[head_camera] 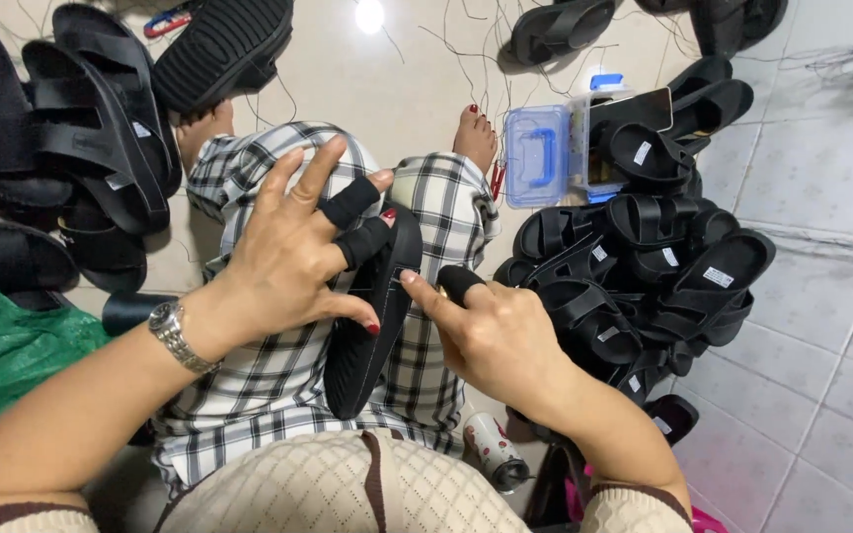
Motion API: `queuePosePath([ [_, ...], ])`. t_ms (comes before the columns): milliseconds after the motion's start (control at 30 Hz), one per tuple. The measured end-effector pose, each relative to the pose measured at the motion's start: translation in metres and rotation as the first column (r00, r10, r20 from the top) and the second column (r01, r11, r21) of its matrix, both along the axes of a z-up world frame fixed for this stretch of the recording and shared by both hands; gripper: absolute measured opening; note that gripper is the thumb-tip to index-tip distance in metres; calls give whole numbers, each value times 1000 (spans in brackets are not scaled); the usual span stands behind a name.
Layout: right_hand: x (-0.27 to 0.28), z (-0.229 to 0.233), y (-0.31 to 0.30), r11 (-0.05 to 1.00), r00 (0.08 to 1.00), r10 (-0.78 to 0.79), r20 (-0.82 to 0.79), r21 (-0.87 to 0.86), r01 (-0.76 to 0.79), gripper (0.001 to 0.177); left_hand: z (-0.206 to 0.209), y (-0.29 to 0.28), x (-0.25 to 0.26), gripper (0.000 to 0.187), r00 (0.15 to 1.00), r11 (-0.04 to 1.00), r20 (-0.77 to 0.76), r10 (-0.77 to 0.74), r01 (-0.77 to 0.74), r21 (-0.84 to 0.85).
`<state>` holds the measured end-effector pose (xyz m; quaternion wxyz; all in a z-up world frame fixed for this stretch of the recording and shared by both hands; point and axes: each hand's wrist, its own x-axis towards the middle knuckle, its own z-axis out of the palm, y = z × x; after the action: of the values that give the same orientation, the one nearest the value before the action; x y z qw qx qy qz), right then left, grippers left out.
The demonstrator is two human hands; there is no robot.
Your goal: Hand-sewing the upper straps of black sandals to the soles using a needle and heavy thread while sitting on the floor.
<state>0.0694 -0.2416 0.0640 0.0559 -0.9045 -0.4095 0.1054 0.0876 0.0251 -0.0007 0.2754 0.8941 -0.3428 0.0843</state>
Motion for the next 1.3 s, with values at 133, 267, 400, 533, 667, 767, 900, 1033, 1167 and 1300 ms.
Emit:
queuePosePath([
  [133, 6, 5, 10, 1000, 1000, -12, 25, -10, 12, 54, -2, 1, 0, 95, 1000, 1000, 15, -11, 12, -27],
  [267, 9, -11, -9, 950, 967, -64, -246, 282, 135, 41, -8, 1, -19, 112, 998, 999, -40, 42, -43, -11],
  [400, -8, -33, -21, 970, 997, -12, 70, 243, -6, 41, -2, 2, -30, 113, 989, 996, -120, 90, -92, -15],
  [533, -13, -12, -17, 992, 986, -11, 166, 126, -11, 54, 8, -4, -20, 112, 983, 995, -164, 85, -76, 63],
  [667, -3, -21, -19, 992, 999, 37, 4, 120, -37, 56, 1, -5, -16, 106, 994, 997, -86, 72, -69, 40],
  [767, 3, -26, -11, 972, 997, 49, 54, 227, -60, 47, -3, -3, -10, 103, 998, 998, -30, 62, -62, 16],
  [900, 2, -19, 0, 967, 993, -26, 111, 253, -3, 37, -4, -2, -16, 120, 986, 998, -155, 63, -61, 16],
  [1033, -8, -9, 13, 979, 961, -122, 247, 191, 75, 20, 10, 0, -46, 63, 968, 963, 78, 239, -227, -143],
  [1167, -18, -11, 17, 980, 972, -138, 190, 166, 106, 5, 36, -2, -77, 12, 666, 580, -694, -273, -461, -671],
  [1300, -10, -16, 10, 955, 987, -122, 108, 285, 87, 13, 33, -16, -73, 19, 480, 527, -858, -182, -690, -497],
])
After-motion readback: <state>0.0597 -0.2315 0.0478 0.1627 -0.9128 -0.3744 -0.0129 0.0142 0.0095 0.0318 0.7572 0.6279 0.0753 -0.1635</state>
